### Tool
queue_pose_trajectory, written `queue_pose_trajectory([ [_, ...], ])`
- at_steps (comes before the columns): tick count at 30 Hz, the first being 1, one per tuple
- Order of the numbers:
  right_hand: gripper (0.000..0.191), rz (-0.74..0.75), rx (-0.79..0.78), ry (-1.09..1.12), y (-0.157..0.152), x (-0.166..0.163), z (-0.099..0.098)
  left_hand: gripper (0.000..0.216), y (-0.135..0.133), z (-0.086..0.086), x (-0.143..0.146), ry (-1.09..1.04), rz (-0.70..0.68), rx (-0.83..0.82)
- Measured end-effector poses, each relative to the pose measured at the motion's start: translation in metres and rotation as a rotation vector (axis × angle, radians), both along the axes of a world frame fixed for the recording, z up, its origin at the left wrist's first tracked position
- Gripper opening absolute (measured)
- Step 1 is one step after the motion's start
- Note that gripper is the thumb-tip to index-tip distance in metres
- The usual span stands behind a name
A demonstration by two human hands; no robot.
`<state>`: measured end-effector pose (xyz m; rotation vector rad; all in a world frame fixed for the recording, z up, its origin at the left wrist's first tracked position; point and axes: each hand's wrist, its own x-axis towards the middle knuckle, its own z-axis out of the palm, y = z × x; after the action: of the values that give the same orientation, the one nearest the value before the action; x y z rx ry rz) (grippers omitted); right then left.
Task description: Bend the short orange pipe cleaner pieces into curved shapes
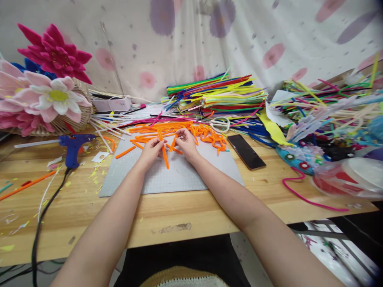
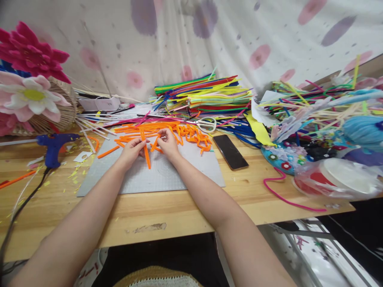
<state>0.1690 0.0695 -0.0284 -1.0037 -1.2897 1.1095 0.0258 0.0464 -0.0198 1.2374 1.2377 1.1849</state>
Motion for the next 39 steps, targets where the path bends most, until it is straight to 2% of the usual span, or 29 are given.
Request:
queue_pose_trajectory([
  [5,0.022,-0.038,0.075,-0.082,-0.003,0.000,0.003,0.024,0.002,-0.002,-0.001,-0.095,0.075,0.004],
  [16,0.022,0.004,0.229,-0.083,-0.008,-0.005,0.001,0.024,0.001,0.002,0.001,-0.096,0.151,0.042],
  [33,0.023,-0.166,0.388,-0.330,-0.013,-0.002,0.005,0.025,0.001,0.000,0.000,-0.074,0.119,0.066],
  [36,0.024,-0.127,0.402,-0.372,-0.013,-0.002,0.005,0.025,0.001,0.000,0.001,-0.082,0.118,0.058],
  [39,0.027,-0.026,0.421,-0.429,-0.014,-0.003,0.003,0.024,0.001,0.000,0.000,-0.131,0.135,0.047],
])
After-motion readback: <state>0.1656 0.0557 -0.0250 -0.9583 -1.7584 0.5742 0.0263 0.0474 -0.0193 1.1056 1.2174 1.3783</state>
